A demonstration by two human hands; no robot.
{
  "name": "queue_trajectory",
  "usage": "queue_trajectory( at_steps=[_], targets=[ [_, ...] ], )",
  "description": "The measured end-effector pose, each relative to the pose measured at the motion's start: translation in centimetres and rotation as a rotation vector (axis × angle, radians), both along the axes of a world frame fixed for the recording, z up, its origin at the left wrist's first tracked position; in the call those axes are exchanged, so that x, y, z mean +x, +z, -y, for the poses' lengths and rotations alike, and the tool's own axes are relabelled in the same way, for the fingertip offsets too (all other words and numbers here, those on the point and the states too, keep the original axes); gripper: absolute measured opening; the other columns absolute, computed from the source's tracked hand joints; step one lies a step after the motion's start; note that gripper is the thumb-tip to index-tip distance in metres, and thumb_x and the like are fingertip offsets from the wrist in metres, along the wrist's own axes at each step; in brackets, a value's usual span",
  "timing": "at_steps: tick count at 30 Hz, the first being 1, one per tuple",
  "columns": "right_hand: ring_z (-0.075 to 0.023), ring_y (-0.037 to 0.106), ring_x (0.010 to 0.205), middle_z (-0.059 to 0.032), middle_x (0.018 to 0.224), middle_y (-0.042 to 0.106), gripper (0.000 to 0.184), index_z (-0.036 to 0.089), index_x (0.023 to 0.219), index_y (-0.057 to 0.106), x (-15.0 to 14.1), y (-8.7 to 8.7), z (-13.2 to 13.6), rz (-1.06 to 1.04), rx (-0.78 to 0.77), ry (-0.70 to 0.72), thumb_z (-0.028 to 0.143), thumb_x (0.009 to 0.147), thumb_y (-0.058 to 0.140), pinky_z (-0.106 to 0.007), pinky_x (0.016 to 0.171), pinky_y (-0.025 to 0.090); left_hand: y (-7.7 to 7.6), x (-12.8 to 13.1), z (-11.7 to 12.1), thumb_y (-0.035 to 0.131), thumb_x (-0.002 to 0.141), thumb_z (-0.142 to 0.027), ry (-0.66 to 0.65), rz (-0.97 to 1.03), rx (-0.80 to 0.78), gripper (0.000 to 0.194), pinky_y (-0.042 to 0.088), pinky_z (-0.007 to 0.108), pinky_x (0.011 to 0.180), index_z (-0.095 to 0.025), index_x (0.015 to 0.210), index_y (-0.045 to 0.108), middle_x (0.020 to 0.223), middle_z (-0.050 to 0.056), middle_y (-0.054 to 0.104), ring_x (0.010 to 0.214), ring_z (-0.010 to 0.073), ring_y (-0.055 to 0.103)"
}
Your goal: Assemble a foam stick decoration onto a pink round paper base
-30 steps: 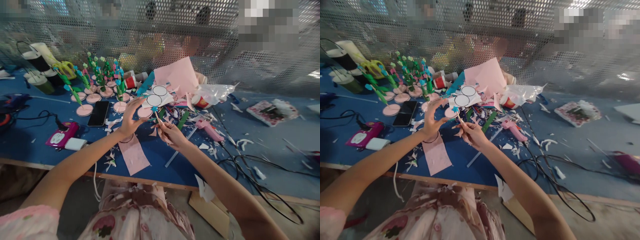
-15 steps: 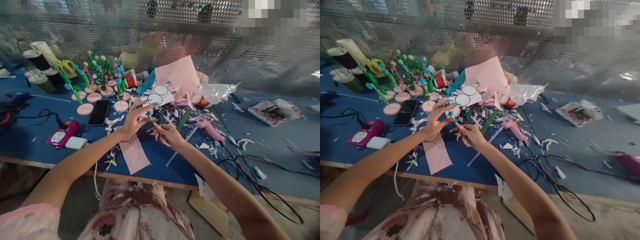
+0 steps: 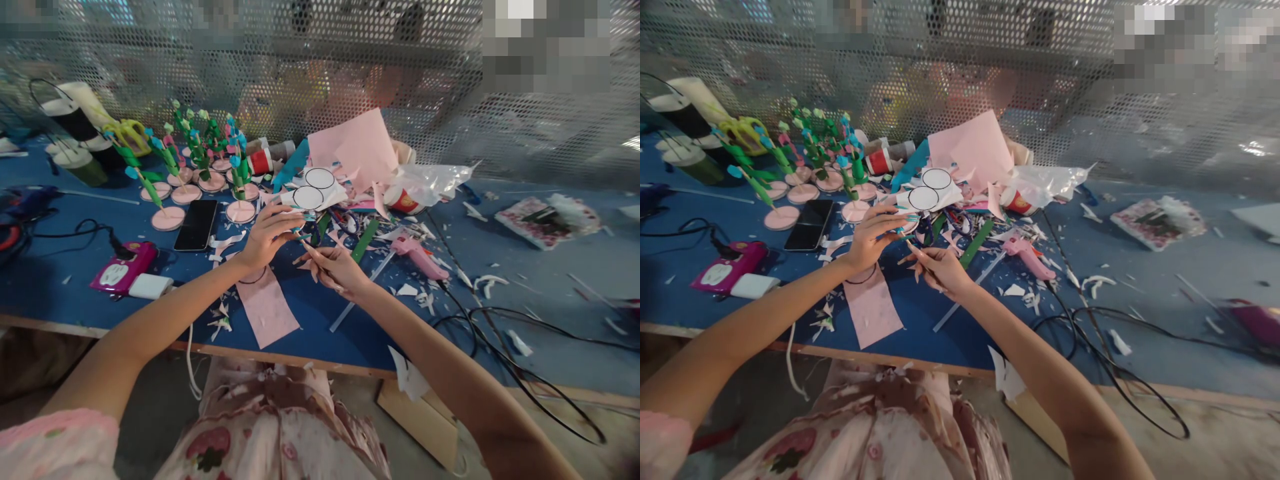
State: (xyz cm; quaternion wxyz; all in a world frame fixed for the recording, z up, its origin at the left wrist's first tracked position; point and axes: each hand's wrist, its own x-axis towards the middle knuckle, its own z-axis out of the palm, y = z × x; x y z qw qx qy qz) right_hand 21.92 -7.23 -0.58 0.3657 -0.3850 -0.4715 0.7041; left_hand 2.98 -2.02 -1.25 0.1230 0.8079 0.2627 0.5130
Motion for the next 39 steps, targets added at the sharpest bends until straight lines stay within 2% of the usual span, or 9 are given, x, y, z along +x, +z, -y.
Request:
queue_trajectory(
  at_steps=[6,19,33,39],
  targets=[
    [-0.0004,0.029,0.021,0.0034,0.044,0.056,0.043,0.011,0.072,0.064,-0.04,0.16,0.0,0.01,0.003,-0.012,0.053,0.064,0.07,-0.016,0.024,0.014,-0.23,-0.03,-0.1,0.06,0.082,-0.024,0.031,-0.027,0.025,0.025,0.043,0.046,0.096,-0.028,0.106,0.066,0.108,0.004,0.069,0.109,0.0219,0.056],
    [0.0004,0.028,0.021,0.0041,0.043,0.055,0.043,0.011,0.072,0.066,0.03,-0.16,-0.08,0.002,0.02,-0.028,0.053,0.065,0.069,-0.016,0.026,0.015,-0.73,0.1,-0.46,0.058,0.082,-0.015,0.089,-0.045,0.295,0.032,0.052,0.039,0.086,-0.024,0.113,0.061,0.103,0.005,0.069,0.104,0.0186,0.057],
    [0.0002,0.028,0.021,0.0037,0.042,0.055,0.04,0.011,0.072,0.064,0.06,-0.06,0.09,0.032,0.034,0.015,0.051,0.07,0.066,-0.015,0.026,0.017,-0.76,0.2,-0.29,0.059,0.082,-0.016,0.065,-0.047,0.209,0.026,0.049,0.043,0.091,-0.024,0.107,0.063,0.104,0.005,0.069,0.107,0.0188,0.058],
    [0.0001,0.028,0.021,0.0042,0.042,0.054,0.039,0.012,0.072,0.063,0.05,-0.21,0.02,0.035,0.039,0.007,0.051,0.07,0.065,-0.015,0.026,0.015,-0.71,0.27,-0.27,0.059,0.082,-0.016,0.07,-0.044,0.255,0.025,0.051,0.042,0.089,-0.023,0.106,0.063,0.103,0.005,0.07,0.106,0.0186,0.059]
  ],
)
